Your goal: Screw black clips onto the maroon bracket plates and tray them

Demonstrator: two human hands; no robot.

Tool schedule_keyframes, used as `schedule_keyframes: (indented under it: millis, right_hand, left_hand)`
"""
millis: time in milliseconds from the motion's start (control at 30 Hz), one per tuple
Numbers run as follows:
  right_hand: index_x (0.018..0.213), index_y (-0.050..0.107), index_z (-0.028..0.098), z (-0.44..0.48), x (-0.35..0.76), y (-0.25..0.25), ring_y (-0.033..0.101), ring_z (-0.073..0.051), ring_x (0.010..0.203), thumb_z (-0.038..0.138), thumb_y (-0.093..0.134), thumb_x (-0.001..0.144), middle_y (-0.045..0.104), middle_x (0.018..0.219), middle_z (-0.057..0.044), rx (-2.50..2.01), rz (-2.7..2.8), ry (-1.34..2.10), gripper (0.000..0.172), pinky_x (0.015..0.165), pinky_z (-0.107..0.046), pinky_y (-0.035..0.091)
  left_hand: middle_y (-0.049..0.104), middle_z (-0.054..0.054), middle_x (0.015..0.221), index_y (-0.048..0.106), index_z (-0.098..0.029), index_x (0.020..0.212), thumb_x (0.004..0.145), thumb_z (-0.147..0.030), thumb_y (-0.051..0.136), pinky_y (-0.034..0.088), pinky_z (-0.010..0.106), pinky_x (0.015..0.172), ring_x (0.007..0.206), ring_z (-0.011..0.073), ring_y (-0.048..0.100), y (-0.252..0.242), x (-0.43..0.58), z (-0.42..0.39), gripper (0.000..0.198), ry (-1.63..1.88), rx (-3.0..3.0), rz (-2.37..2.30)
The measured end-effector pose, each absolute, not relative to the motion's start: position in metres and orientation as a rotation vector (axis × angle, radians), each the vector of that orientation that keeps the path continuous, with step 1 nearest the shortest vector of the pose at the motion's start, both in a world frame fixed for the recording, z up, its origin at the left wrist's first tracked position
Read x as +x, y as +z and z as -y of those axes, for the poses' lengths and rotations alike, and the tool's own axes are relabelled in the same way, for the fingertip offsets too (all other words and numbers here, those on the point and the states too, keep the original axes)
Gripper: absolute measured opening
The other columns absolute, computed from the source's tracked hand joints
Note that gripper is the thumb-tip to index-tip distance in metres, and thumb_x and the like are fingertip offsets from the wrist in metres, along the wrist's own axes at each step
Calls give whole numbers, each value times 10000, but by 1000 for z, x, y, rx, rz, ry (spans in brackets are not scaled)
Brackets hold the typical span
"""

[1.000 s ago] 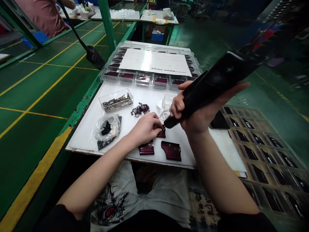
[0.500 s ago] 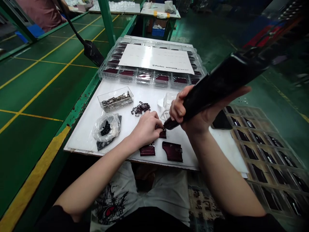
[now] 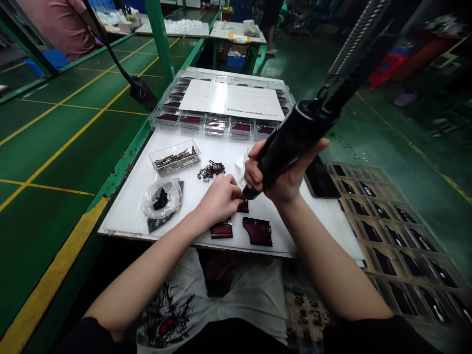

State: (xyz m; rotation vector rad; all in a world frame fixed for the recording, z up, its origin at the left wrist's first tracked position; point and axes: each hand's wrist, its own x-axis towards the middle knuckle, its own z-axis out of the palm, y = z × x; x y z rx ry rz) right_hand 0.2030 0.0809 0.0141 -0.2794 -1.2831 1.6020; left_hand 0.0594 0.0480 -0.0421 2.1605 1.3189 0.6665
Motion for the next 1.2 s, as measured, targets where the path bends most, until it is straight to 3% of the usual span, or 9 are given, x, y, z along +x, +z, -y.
schedule_keyframes:
  millis: [233, 433, 600, 700, 800, 933, 1100, 1200]
  right_hand:
    - [782, 589, 173, -80, 207, 12, 374, -96, 316, 997, 400, 605, 419, 430, 43, -335, 1273, 1545, 863, 321, -227, 311]
    - [1018, 635, 160, -78, 202, 17, 371, -89, 323, 955, 402, 685, 444, 455, 53, -374, 1309, 1547, 893, 352, -222, 320]
    - [979, 621, 156, -80, 203, 19, 406, -95, 334, 993, 347, 645, 467, 470, 44, -436, 1369, 1535, 942, 365, -241, 339]
    - [1041, 624, 147, -81, 204, 41, 490, -96, 422, 913, 411, 739, 534, 576, 20, -469, 1398, 1398, 851, 434, -247, 417]
    - [1086, 640, 151, -76, 211, 79, 589, -105, 589, 733, 553, 838, 625, 786, -29, -427, 1495, 1114, 638, 573, -261, 505]
    - [1108, 679, 145, -55, 236, 109, 642, -148, 824, 512, 647, 886, 666, 991, -70, -533, 1677, 765, 430, 731, -298, 530]
    - [1080, 723, 124, -15, 276, 47, 632, -202, 867, 454, 717, 832, 687, 994, -102, -1157, 2121, 682, 413, 770, -341, 506]
    - [1172, 690, 134, 6, 287, -5, 596, -244, 1024, 455, 713, 832, 621, 1122, -129, -1334, 2305, 809, 468, 914, -379, 474]
  left_hand:
    - [610, 43, 922, 764, -195, 782, 820, -151, 680, 396, 354, 854, 926, 206, 481, -40, 62, -47, 102, 629, 2175, -1319]
    - [608, 50, 933, 761, -194, 807, 822, -165, 687, 417, 352, 865, 950, 215, 499, -42, 59, -48, 81, 641, 2209, -1315]
    - [620, 60, 992, 746, -191, 850, 829, -207, 703, 427, 365, 931, 1006, 230, 533, -39, 55, -49, 51, 607, 2231, -1293]
    - [612, 74, 1022, 706, -179, 986, 846, -216, 685, 439, 367, 930, 1023, 241, 534, -35, 57, -45, 147, 539, 2248, -1339]
    - [599, 119, 1101, 623, -130, 1151, 873, -226, 649, 440, 390, 936, 1072, 273, 521, -29, 60, -44, 295, 438, 2302, -1417]
    - [617, 96, 1010, 667, -144, 990, 891, -290, 641, 449, 355, 856, 972, 247, 563, -13, 54, -47, 178, 349, 2324, -1391]
    - [663, 36, 926, 675, -166, 917, 898, -357, 630, 428, 294, 773, 853, 180, 588, 10, 15, -17, 196, 643, 2107, -1423]
    - [708, 26, 955, 722, -191, 938, 863, -392, 678, 438, 282, 786, 883, 182, 623, 5, -2, 11, 219, 667, 1956, -1402]
